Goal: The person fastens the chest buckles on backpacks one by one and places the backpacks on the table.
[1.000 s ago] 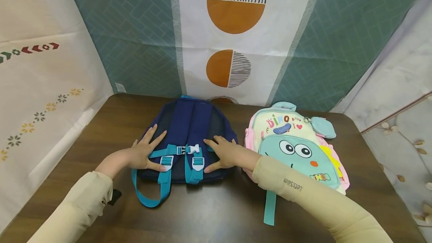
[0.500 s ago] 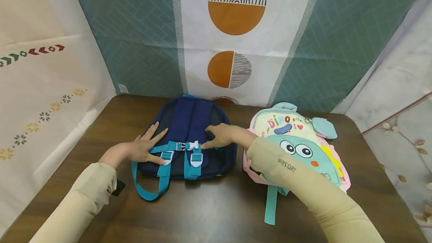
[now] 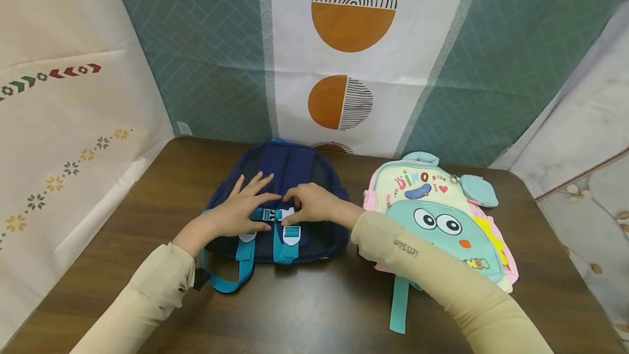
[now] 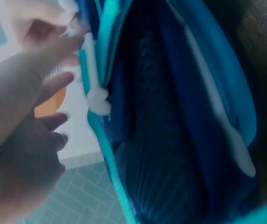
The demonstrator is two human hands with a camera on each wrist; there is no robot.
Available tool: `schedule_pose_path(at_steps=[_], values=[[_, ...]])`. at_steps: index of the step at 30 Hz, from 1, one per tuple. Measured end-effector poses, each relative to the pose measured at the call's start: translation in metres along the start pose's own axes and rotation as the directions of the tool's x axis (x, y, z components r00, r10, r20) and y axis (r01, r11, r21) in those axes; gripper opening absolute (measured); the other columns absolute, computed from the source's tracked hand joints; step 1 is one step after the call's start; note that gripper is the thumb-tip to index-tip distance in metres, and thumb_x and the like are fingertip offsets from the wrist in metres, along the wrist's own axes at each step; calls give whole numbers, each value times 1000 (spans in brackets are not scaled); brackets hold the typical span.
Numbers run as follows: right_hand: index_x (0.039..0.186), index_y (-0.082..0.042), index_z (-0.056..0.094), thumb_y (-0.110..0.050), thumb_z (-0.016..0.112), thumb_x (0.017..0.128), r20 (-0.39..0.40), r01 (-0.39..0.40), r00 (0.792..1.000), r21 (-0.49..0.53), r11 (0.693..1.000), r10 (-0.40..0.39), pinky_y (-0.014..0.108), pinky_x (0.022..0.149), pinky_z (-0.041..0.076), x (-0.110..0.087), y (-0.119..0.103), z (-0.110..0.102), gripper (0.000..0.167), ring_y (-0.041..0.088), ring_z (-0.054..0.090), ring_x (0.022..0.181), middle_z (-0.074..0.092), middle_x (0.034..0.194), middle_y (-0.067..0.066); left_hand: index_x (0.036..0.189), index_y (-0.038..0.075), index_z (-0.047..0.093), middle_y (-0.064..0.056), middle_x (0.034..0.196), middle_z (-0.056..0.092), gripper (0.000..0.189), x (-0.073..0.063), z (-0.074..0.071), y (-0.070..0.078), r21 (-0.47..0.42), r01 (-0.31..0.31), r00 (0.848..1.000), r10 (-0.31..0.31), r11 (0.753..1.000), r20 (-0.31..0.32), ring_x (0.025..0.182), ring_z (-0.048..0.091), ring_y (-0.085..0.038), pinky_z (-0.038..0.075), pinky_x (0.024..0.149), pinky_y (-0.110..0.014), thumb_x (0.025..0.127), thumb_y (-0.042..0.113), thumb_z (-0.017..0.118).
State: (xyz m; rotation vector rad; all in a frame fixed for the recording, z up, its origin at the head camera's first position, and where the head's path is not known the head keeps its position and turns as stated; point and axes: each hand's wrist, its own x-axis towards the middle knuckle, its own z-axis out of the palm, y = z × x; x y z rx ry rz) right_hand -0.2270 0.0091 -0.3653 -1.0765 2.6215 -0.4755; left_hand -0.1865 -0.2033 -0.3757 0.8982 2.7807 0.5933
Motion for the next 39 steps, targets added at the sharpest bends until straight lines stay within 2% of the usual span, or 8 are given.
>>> schedule_pose_path(at_steps=[2, 6, 9, 12, 16, 21, 31, 39], values=[[116, -9, 64, -36, 73, 80, 5, 5, 1000, -11, 1000, -5, 24, 72, 48, 0, -1, 2, 46, 12, 55, 79, 63, 91, 3, 132, 8, 52, -17, 151, 25, 62, 6, 2, 2, 20, -5, 1000, 5, 1000, -3, 140, 13, -40, 0, 107, -64, 78, 26, 76], [103, -9, 66, -31, 70, 84, -11, 10, 1000, -23, 1000, -11, 23, 70, 47, -2, -4, 10, 30, 11, 55, 76, 62, 90, 1, 130, 7, 52, -15, 145, 38, 55, 13, 7, -6, -60, 19, 999, -17, 998, 37, 136, 28, -37, 14, 108, -61, 82, 22, 73], [97, -9, 64, -28, 69, 85, -63, 33, 998, 7, 999, -32, 20, 65, 46, -5, -4, 15, 23, 9, 54, 70, 62, 85, 0, 119, 7, 59, -16, 139, 46, 40, 15, 10, -15, -119, 13, 1000, -12, 993, 8, 130, 38, -37, 30, 104, -55, 84, 21, 71], [95, -8, 64, -24, 71, 84, -147, 83, 987, 90, 992, -69, 17, 61, 46, -7, -5, 14, 20, 7, 54, 67, 62, 80, -1, 107, 8, 65, -17, 132, 53, 27, 11, 10, -18, -127, 3, 999, -9, 992, -47, 121, 48, -36, 43, 96, -49, 84, 21, 70], [98, -8, 66, -20, 73, 82, -236, 168, 964, 195, 966, -120, 16, 63, 47, -7, -5, 14, 21, 8, 55, 69, 61, 78, 0, 108, 6, 65, -18, 125, 58, 26, 6, 9, -19, -138, -11, 997, 0, 990, -80, 115, 54, -34, 46, 92, -47, 86, 18, 68], [101, -6, 68, -19, 77, 78, -227, 201, 962, 227, 953, -149, 16, 69, 47, -6, -7, 16, 28, 15, 57, 77, 59, 84, 2, 112, 4, 63, -18, 121, 60, 29, 4, 9, -20, -166, 7, 997, -19, 986, -72, 115, 54, -34, 45, 93, -47, 87, 17, 67], [105, -8, 69, -20, 77, 78, -154, 121, 984, 171, 978, -95, 16, 69, 46, 3, -19, 25, 31, 13, 56, 82, 58, 93, 1, 106, 6, 57, -14, 114, 63, 26, 4, 9, -22, -229, 20, 999, -29, 973, -37, 116, 54, -34, 47, 90, -46, 84, 11, 69], [109, -10, 68, -25, 69, 85, -188, 23, 982, 112, 993, -1, 25, 76, 47, 1, -22, 35, 29, 15, 57, 91, 62, 103, 3, 106, 4, 61, -14, 111, 65, 25, -1, 13, -24, -205, -10, 992, -17, 979, -126, 111, 58, -33, 49, 88, -46, 83, 9, 70]])
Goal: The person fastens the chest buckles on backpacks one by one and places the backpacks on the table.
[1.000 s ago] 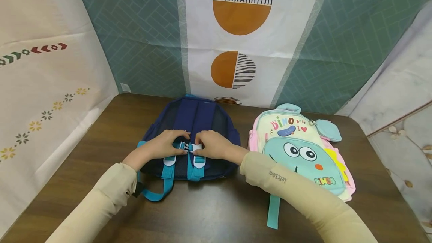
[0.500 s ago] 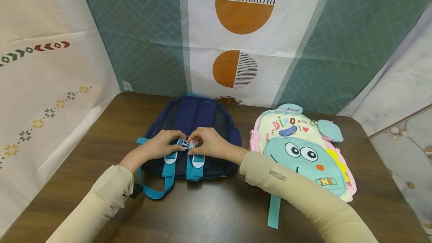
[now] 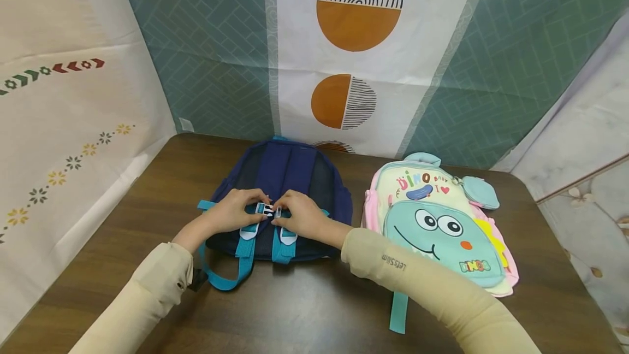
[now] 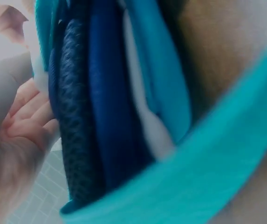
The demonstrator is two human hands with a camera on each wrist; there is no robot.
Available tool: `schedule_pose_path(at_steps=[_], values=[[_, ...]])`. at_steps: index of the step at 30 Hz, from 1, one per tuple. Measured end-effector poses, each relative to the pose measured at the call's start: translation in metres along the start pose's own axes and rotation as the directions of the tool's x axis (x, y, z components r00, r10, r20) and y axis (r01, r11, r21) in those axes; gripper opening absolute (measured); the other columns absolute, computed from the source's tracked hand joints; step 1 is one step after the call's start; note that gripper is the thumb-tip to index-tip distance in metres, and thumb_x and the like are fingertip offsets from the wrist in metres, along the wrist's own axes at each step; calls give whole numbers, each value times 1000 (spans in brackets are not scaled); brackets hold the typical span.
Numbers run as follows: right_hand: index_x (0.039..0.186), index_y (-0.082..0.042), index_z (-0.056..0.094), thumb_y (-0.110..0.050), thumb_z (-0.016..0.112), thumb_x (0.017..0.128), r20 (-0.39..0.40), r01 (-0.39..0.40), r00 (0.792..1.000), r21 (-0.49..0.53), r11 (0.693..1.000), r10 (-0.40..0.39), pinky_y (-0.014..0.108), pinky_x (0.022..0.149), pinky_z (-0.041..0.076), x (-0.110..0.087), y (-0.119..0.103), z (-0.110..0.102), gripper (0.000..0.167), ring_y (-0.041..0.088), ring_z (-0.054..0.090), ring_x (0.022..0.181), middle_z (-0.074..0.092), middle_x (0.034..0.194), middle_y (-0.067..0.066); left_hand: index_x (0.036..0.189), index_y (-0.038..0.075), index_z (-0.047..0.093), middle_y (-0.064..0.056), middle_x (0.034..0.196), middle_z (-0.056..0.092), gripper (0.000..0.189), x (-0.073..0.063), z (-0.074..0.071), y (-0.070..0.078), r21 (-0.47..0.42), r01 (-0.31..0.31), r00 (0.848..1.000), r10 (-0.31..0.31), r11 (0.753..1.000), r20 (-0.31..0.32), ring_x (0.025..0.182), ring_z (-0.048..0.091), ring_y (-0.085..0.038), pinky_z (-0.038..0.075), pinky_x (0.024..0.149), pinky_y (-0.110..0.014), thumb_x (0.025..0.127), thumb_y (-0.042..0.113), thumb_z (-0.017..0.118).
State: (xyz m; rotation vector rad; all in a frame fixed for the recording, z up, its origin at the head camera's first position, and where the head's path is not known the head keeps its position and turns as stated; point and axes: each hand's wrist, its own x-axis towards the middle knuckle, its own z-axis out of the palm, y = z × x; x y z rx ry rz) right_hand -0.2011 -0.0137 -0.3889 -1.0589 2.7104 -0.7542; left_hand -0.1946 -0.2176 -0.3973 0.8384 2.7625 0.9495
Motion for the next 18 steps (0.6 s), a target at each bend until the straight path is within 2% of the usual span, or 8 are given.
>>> schedule_pose_path(at_steps=[4, 8, 10, 13, 15, 16, 17, 18], values=[[112, -11, 66, -27, 67, 87, -15, -36, 999, 42, 998, 36, 29, 81, 48, -1, 5, 2, 29, 16, 60, 95, 66, 105, 4, 108, 4, 61, -12, 109, 66, 26, -2, 3, -2, -8, -18, 999, 17, 1000, -46, 109, 59, -32, 48, 89, -45, 85, 12, 69], [118, -12, 63, -26, 64, 89, -11, -96, 995, 172, 980, 99, 29, 81, 49, -1, 4, 1, 33, 16, 61, 98, 68, 106, 3, 109, 8, 62, -8, 108, 67, 26, -6, 1, -5, -47, -10, 997, 6, 999, -78, 108, 61, -29, 48, 89, -46, 86, 18, 68], [119, -12, 63, -27, 67, 87, -13, -155, 986, 271, 950, 165, 29, 81, 49, -2, 3, -1, 35, 15, 62, 97, 68, 104, 2, 110, 10, 62, -8, 108, 67, 27, -7, 0, -6, -66, -2, 996, -4, 998, -88, 107, 61, -28, 48, 89, -46, 86, 20, 68], [109, -12, 67, -29, 74, 81, -24, -255, 955, 439, 861, 295, 28, 80, 49, -3, 3, -4, 33, 11, 63, 92, 71, 96, -2, 111, 9, 63, -8, 109, 67, 29, -9, -2, -6, -78, 5, 995, -13, 997, -101, 106, 62, -27, 48, 89, -46, 86, 23, 68], [99, -13, 70, -30, 78, 76, -41, -290, 932, 509, 810, 360, 27, 79, 50, -4, 4, -4, 30, 8, 63, 88, 71, 90, -5, 112, 9, 63, -9, 110, 66, 31, -10, -3, -5, -84, 12, 993, -22, 996, -114, 106, 62, -27, 49, 89, -45, 86, 26, 68], [95, -14, 71, -30, 79, 74, -50, -294, 926, 524, 799, 373, 26, 77, 50, -4, 4, -4, 28, 7, 63, 85, 71, 87, -6, 113, 9, 64, -9, 111, 66, 32, -10, -3, -5, -87, 16, 992, -27, 996, -120, 107, 61, -27, 49, 89, -45, 86, 27, 68], [93, -15, 72, -31, 79, 74, -64, -286, 927, 520, 805, 371, 25, 76, 50, -4, 5, -3, 26, 6, 63, 83, 71, 85, -6, 113, 9, 64, -9, 112, 66, 33, -11, -3, -5, -88, 19, 991, -30, 996, -129, 107, 61, -27, 49, 89, -44, 86, 28, 68], [93, -15, 73, -31, 79, 75, -84, -267, 933, 496, 827, 351, 24, 74, 50, -4, 6, -3, 25, 6, 62, 82, 71, 85, -7, 113, 9, 65, -9, 112, 66, 33, -11, -4, -5, -93, 20, 990, -32, 995, -140, 107, 61, -26, 49, 89, -44, 86, 28, 68]])
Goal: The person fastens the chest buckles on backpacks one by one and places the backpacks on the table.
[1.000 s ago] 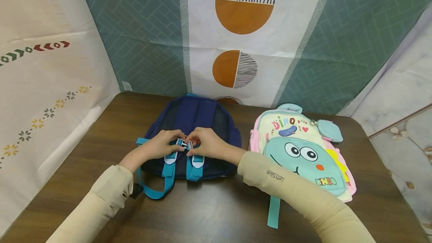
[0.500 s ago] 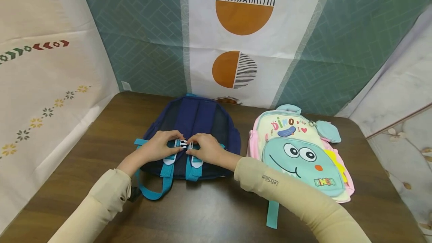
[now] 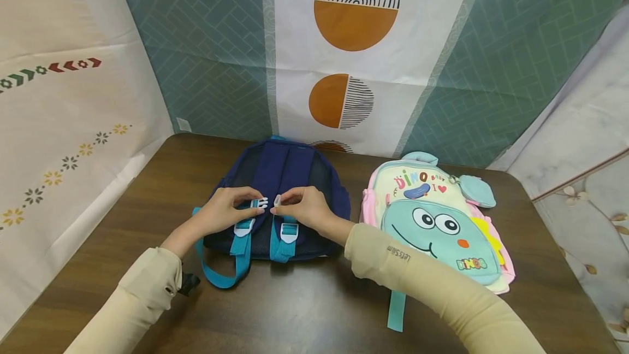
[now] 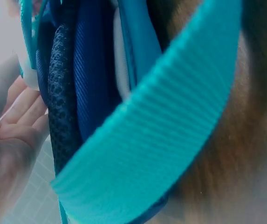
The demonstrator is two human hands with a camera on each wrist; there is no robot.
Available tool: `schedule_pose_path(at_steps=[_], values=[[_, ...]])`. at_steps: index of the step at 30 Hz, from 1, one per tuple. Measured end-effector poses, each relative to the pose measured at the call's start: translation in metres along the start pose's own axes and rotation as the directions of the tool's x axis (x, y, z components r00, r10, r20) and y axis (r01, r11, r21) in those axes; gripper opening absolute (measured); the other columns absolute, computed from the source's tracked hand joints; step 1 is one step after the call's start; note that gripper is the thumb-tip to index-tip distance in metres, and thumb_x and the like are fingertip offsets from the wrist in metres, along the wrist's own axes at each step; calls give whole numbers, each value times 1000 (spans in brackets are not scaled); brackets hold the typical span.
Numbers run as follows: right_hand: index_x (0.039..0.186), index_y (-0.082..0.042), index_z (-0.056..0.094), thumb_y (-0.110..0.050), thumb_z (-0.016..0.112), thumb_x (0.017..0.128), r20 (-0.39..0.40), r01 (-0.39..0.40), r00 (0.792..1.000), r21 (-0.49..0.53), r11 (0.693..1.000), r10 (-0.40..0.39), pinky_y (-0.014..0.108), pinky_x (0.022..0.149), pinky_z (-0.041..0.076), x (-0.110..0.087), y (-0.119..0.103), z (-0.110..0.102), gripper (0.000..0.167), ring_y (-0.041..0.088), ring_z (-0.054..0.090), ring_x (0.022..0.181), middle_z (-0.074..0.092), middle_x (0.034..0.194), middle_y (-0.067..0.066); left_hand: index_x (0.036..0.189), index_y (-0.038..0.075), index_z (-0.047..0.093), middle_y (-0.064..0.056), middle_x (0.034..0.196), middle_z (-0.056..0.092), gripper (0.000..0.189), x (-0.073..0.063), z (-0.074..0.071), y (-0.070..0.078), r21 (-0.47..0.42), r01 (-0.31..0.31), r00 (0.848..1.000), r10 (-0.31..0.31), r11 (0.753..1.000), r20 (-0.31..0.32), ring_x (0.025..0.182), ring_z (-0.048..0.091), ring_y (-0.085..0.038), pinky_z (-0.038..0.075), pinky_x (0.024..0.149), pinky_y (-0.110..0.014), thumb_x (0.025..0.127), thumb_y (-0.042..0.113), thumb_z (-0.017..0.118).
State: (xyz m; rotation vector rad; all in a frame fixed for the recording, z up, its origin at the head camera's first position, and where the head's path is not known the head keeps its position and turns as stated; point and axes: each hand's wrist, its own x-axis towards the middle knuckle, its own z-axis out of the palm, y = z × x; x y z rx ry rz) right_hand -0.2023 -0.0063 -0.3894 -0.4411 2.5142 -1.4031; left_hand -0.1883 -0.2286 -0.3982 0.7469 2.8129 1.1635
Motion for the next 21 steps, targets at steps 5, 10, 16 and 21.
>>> schedule_pose_path(at_steps=[5, 10, 16, 21], values=[[97, -13, 72, -26, 72, 81, 23, 234, 972, -175, 956, -234, 20, 70, 49, 0, 4, 0, 20, 8, 60, 83, 68, 90, -3, 109, 8, 67, -8, 109, 67, 32, 1, -2, 0, -39, -29, 998, 27, 999, -49, 104, 62, -24, 49, 90, -44, 83, 25, 72], [100, -8, 70, -21, 68, 84, 80, 379, 924, -318, 869, -374, 17, 68, 47, -1, 3, -2, 21, 11, 59, 80, 65, 89, 1, 107, 9, 69, -5, 105, 68, 31, 2, -6, 2, -50, -45, 998, 42, 998, -52, 101, 63, -22, 48, 90, -45, 81, 25, 74], [108, -6, 68, -21, 64, 88, 153, 441, 894, -469, 766, -421, 12, 62, 45, -3, -1, 0, 26, 7, 56, 74, 61, 94, 2, 105, 13, 71, 4, 94, 67, 28, 3, -9, 6, 26, -85, 996, 86, 996, -13, 88, 61, -15, 51, 78, -38, 80, 24, 75], [108, -5, 68, -21, 65, 87, 152, 435, 897, -473, 766, -416, 11, 64, 46, -4, -4, 2, 27, 9, 59, 77, 64, 95, 4, 105, 12, 72, 5, 88, 66, 27, 3, -11, 7, 83, -149, 989, 150, 985, -11, 77, 59, -13, 48, 65, -30, 79, 20, 75]])
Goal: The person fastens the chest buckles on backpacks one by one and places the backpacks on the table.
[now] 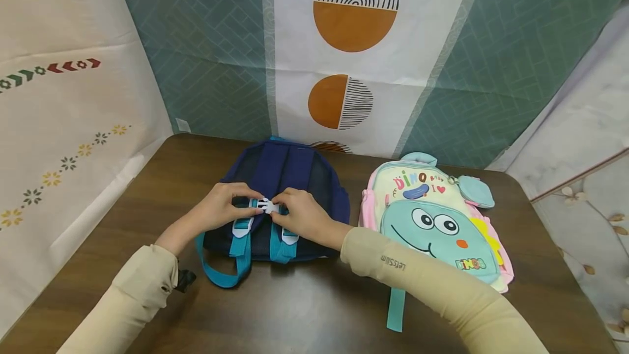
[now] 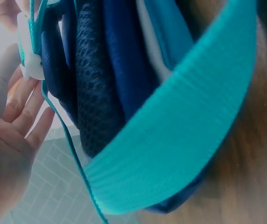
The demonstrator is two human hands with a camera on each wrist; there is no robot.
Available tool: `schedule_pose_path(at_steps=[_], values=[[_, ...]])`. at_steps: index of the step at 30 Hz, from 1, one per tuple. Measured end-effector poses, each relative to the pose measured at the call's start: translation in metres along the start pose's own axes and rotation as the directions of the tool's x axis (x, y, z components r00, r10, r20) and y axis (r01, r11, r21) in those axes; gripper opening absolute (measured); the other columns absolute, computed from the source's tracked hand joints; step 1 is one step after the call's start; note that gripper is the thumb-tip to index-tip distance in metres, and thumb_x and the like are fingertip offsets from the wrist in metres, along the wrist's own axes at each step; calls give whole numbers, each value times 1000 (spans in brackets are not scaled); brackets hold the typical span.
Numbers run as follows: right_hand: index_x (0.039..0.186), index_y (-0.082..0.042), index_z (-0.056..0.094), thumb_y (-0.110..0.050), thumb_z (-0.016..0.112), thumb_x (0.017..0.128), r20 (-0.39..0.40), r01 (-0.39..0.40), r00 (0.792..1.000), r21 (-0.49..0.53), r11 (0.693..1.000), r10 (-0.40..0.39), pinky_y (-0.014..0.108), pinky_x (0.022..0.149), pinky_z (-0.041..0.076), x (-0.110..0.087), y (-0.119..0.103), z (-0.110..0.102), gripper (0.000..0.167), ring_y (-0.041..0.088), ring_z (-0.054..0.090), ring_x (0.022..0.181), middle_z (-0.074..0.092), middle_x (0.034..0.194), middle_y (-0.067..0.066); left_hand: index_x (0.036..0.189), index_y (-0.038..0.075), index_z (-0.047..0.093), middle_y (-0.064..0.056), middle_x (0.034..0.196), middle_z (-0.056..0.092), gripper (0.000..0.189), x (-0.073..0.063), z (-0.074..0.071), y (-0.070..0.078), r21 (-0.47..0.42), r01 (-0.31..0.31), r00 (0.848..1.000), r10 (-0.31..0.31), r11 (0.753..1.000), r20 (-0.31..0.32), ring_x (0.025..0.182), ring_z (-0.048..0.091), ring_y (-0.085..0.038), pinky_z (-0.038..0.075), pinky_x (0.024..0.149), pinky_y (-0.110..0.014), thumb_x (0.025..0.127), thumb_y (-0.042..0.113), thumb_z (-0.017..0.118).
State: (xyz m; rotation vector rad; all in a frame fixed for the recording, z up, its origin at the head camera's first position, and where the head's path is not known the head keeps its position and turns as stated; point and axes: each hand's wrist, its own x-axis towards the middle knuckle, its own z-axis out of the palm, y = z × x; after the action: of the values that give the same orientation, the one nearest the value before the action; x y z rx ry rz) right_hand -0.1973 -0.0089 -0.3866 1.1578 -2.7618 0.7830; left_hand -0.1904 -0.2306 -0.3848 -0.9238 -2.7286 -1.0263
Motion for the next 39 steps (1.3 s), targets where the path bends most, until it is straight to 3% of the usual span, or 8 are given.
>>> schedule_pose_path(at_steps=[4, 7, 12, 16, 23, 32, 39], values=[[106, -5, 70, -22, 67, 86, -22, -19, 1000, 26, 999, 19, 13, 65, 47, 2, -2, -2, 26, 10, 62, 78, 68, 93, 4, 104, 10, 72, 4, 87, 66, 27, -1, -1, 1, 21, -28, 1000, 28, 999, -8, 74, 58, -12, 47, 61, -28, 78, 17, 76], [104, -6, 71, -23, 69, 85, -21, -29, 999, 43, 999, 30, 13, 64, 47, 2, -2, -3, 25, 11, 62, 78, 68, 91, 3, 105, 9, 71, 3, 88, 66, 27, -1, 0, 1, 50, -38, 999, 36, 998, 25, 75, 58, -11, 48, 61, -25, 79, 16, 75], [111, -7, 68, -22, 71, 84, 41, 61, 997, 64, 996, -64, 12, 67, 46, 3, 1, -5, 31, 9, 60, 81, 67, 97, 2, 106, 6, 70, -1, 91, 67, 28, 0, 1, 8, 113, -42, 996, 32, 993, 86, 78, 60, -11, 50, 64, -23, 81, 18, 73], [119, -5, 64, -20, 72, 83, 85, 109, 990, 90, 990, -117, 13, 75, 48, 4, 4, -5, 40, 9, 60, 91, 66, 107, 4, 107, 5, 66, -4, 93, 69, 31, 0, 1, 12, 78, 4, 998, -9, 997, 63, 79, 63, -14, 52, 65, -26, 80, 18, 74], [112, -4, 68, -24, 72, 82, -10, 78, 997, 13, 997, -77, 17, 78, 50, 1, 0, -6, 36, 11, 65, 92, 70, 104, 6, 106, 7, 52, -8, 98, 70, 35, 2, 2, 12, -11, 33, 999, -33, 999, 20, 92, 67, -23, 53, 74, -37, 79, 11, 74], [109, -6, 70, -24, 72, 82, -6, 32, 999, 1, 999, -32, 15, 76, 50, -2, 7, -3, 33, 10, 66, 90, 70, 101, 4, 104, 7, 50, -12, 97, 70, 32, 11, 14, 18, 3, -47, 999, 47, 999, 25, 89, 67, -25, 52, 66, -29, 80, 8, 71], [111, -9, 70, -27, 70, 83, 56, 13, 998, -67, 998, -9, 14, 77, 49, 6, 0, 0, 33, 9, 65, 92, 70, 102, 3, 101, 10, 55, -8, 97, 69, 30, 10, 12, 15, 25, 35, 996, -36, 999, 76, 92, 66, -25, 54, 75, -39, 78, 8, 74]])
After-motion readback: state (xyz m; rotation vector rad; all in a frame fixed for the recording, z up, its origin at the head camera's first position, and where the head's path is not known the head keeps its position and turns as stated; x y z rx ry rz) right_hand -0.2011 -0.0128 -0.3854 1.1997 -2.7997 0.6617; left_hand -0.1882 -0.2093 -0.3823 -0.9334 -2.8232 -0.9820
